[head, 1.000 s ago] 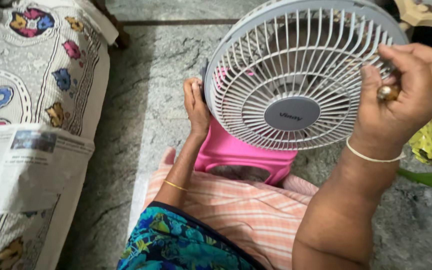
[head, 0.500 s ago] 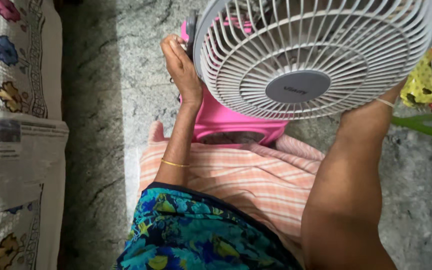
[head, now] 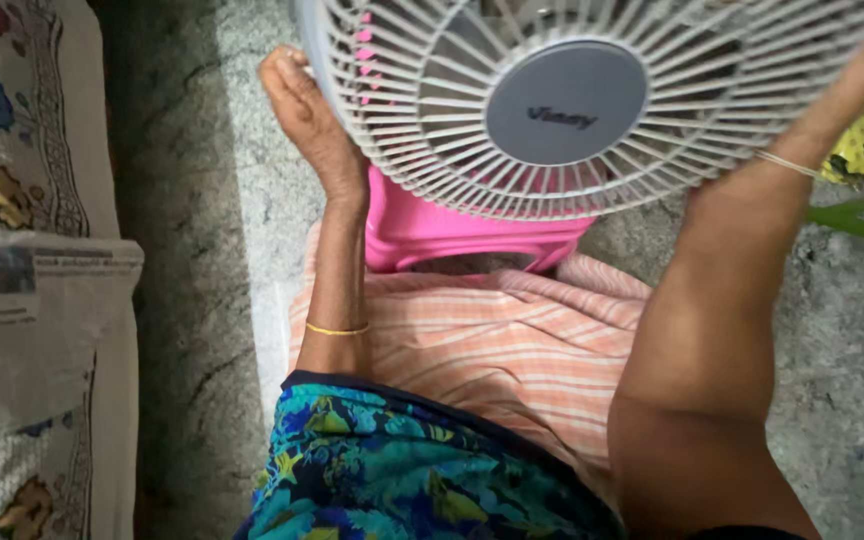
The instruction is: The person uses a screwdriver to loosen and remove screws from the front grille of a small electric fan. They repeatedly unscrew fasteners, remove the grille, and then reattach it, repeating the process multiple times.
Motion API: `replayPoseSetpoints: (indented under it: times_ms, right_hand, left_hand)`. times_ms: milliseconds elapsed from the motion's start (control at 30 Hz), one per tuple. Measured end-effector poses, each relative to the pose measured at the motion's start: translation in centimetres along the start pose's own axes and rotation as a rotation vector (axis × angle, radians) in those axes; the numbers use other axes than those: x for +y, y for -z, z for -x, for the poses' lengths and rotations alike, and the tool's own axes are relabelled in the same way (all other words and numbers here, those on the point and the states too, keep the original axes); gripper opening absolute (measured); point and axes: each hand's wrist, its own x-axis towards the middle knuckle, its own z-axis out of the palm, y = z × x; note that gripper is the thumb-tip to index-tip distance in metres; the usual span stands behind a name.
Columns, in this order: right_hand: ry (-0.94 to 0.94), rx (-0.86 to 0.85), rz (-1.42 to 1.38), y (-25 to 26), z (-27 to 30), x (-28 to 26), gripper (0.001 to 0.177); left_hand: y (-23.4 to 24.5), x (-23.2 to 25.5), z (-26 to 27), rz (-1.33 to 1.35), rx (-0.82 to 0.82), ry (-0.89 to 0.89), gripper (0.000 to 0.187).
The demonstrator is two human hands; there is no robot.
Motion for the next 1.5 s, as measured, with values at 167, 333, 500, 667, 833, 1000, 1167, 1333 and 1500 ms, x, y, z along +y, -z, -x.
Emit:
replayPoseSetpoints:
  times_ms: [167,333,500,667,833,1000,1167,1333,1500]
  right_hand:
    - [0.018,-0.017,-0.234,0.4,-2.9,2.7,0.065]
    - [-0.032,-0.050,-0.229,0.8,-4.4,5.1,0.064]
    - [-0.069,-0.106,-0.351,-0.2,-4.5,5.7,0.068]
    - [-0.038,-0.131,-0.340,-0.9,-5.7,6.7,0.064]
    - [-0.120,-0.186,-0.351,-2.3,-5.1,7.5,0.059]
    - [-0.172,-0.270,-0.309,-5.7,-4.8,5.7,0.054]
    - [-0.194,-0.307,-0.275,-6.3,-3.3,3.4,0.050]
    - [-0.184,-0.307,-0.262,-5.0,-2.6,2.8,0.045]
    - [-0.129,-0.079,-0.277,0.8,-3.3,4.5,0.040]
  left_hand:
    - [0.5,-0.8,-2.3,0.047,0.014,-0.058,0.028]
    - [0.4,-2.9,-2.0,0.200,0.006,0.060,0.028]
    - [0.6,-4.6,-2.8,0.073,0.020,0.060,0.030]
    - [0.9,-5.5,-3.2,0.083,-0.004,0.016,0.033]
    - [1.1,-5.3,-2.7,0.070,-0.023,0.038,0.034]
    - [1.1,-4.4,-2.6,0.039,-0.037,0.088,0.036]
    - [1.4,-4.4,-1.8,-0.014,-0.007,0.080,0.036]
    - [2.5,-2.8,0.2,-0.029,-0.018,0.137,0.037]
    - [2.9,-2.2,1.8,0.007,-0.053,0.160,0.038]
